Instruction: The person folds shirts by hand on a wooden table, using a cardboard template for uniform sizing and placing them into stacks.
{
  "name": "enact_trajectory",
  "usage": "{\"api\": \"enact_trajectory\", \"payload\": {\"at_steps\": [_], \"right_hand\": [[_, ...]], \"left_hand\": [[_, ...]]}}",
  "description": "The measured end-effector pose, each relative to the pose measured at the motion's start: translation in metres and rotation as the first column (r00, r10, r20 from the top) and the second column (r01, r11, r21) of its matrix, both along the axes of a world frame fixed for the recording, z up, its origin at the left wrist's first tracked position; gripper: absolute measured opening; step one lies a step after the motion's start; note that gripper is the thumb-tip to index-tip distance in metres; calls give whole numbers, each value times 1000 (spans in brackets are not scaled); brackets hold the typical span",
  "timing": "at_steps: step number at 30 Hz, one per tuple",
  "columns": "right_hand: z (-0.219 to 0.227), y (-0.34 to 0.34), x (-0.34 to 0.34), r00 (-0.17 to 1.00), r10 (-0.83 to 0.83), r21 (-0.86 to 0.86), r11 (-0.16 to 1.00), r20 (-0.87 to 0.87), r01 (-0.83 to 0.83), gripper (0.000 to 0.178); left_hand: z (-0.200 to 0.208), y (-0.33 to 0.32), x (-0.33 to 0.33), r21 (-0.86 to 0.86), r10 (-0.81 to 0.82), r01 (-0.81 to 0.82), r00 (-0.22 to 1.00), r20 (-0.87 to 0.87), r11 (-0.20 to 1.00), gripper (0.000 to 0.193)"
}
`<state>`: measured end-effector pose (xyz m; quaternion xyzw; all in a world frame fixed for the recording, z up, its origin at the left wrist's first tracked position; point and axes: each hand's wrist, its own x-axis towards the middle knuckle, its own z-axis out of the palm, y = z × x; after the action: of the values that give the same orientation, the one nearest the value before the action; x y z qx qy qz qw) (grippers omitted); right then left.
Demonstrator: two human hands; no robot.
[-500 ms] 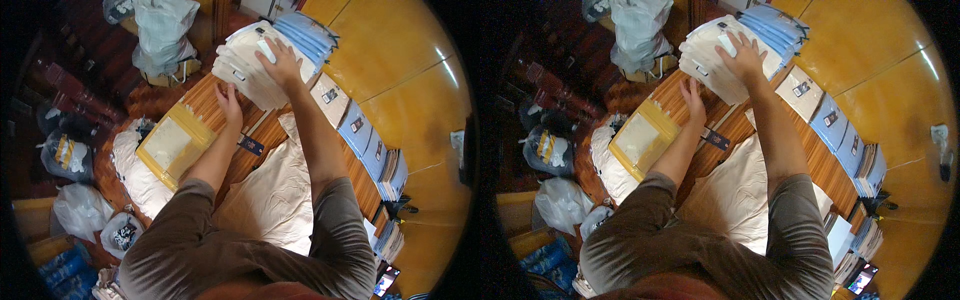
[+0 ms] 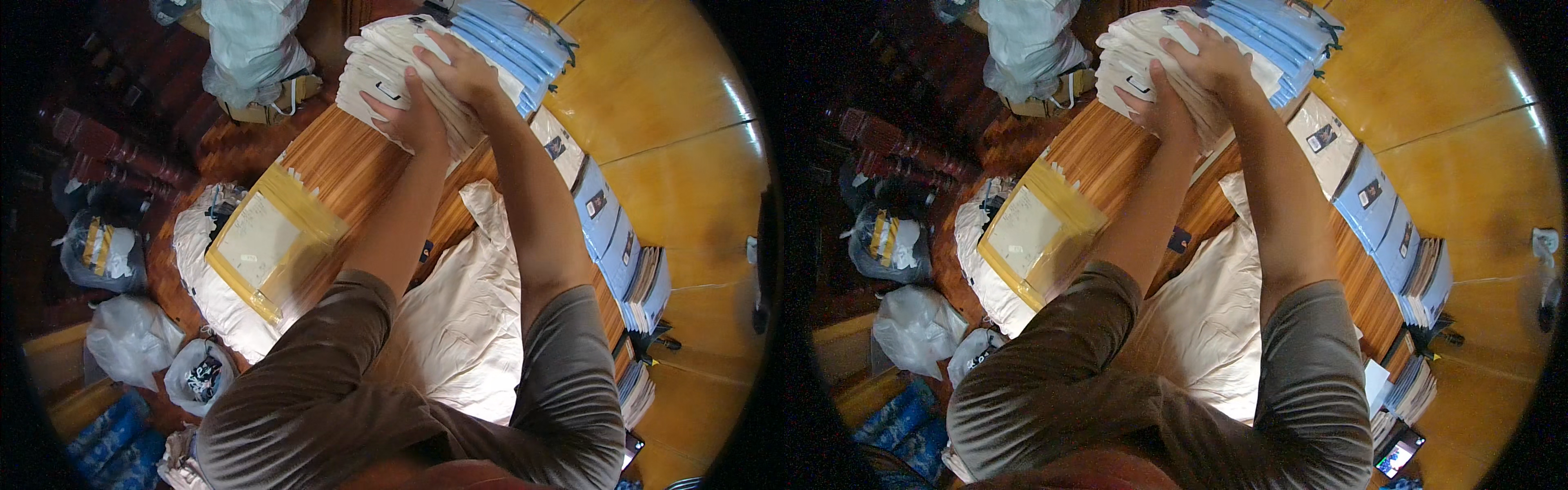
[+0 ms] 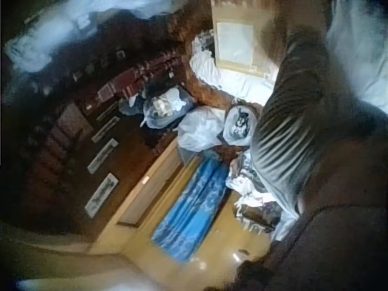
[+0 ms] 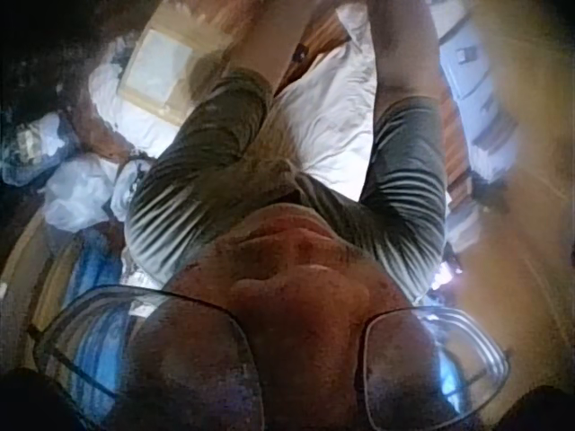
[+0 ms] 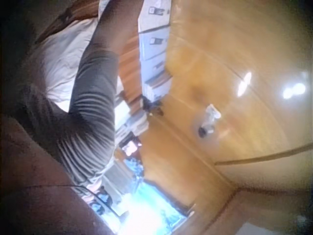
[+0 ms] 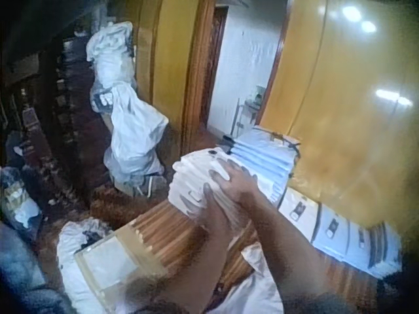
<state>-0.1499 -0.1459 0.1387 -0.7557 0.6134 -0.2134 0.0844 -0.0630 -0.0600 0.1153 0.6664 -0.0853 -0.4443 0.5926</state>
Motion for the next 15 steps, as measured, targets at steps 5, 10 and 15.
{"api": "enact_trajectory", "payload": {"at_steps": [5,10,15], "right_hand": [[7,6,7,999,36,-7,999,-24,-36,90],[12,9,-4,998,62,-43,997,20,-61,91],[14,11,-10,995,81,-35,996,63,-78,92]], "left_hand": [[-63,-4,11,-363,51,-53,999,-15,930,99],[-109,3,38,-475,-173,-142,811,-559,868,76],[-90,1,68,-275,-413,314,770,-485,909,57]]}}
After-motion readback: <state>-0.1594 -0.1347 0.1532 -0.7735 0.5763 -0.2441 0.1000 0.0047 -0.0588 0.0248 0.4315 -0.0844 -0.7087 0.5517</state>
